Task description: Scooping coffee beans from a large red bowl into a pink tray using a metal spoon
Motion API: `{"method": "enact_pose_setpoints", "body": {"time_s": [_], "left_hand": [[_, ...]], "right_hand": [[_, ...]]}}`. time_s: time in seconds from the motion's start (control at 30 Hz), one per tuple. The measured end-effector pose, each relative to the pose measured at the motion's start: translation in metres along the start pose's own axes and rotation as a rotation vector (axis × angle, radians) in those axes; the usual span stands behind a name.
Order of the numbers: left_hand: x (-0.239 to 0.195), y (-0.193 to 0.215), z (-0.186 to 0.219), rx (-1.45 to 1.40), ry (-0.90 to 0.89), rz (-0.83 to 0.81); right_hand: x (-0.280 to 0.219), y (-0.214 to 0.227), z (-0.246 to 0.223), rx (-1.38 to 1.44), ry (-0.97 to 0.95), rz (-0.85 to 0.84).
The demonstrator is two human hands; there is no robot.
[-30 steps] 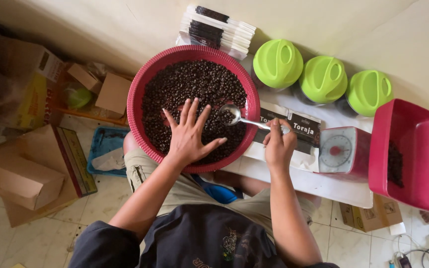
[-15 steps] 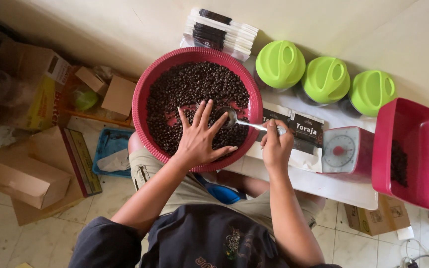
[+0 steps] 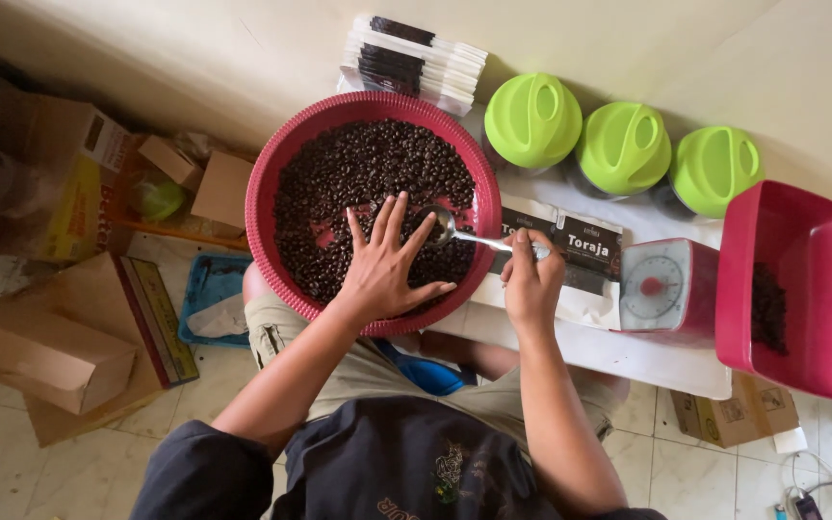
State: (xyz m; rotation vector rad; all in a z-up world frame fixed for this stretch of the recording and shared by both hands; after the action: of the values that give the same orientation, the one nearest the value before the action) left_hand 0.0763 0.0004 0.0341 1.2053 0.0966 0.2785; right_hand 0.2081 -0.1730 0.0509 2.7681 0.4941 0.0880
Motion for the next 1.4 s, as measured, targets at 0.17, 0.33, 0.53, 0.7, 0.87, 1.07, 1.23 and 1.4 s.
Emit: {"method": "enact_pose_setpoints", "body": {"time_s": [0.17,0.33,0.53,0.7,0.87,1.07,1.23,1.4], "left_hand": [[0.002,0.001,0.003,-0.03,0.001,-0.011],[0.002,0.004,0.005,-0.049,-0.013,-0.005],[-0.001,0.002,0.007,-0.05,-0.026,-0.013],[-0.001,0.002,0.01,-0.051,-0.021,-0.028],[-0.001,0.002,0.014,-0.034,-0.027,-0.052],[-0.004,0.001,0.017,-0.024,-0.047,-0.05],[-0.003,0.003,0.014,-0.066,0.013,-0.098],[-0.003,0.004,0.0,-0.005,0.074,-0.081]], "right_hand": [[-0.002,0.002,0.001,0.001,-0.005,-0.003],[-0.003,0.005,-0.003,0.01,-0.007,-0.001],[-0.003,0.005,0.0,0.007,0.005,0.004],[-0.006,0.002,-0.002,0.027,-0.024,0.002],[-0.007,0.003,0.003,0.011,-0.02,0.003],[-0.007,0.004,0.004,0.021,-0.032,0.014],[-0.006,0.008,0.006,0.007,-0.026,0.024],[-0.008,0.009,0.002,0.037,-0.028,0.039]]}}
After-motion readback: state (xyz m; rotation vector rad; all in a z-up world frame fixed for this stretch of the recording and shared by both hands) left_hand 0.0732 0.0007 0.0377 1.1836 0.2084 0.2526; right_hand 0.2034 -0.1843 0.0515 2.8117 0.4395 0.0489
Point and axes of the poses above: each hand's wrist, its own x-axis towards the middle knuckle, its own y-axis out of the back of the hand, z = x × y, the point moved 7 cm from there along x, towards the middle knuckle, and after that the axes turned 2 degrees about -z, right-handed, at the moved point
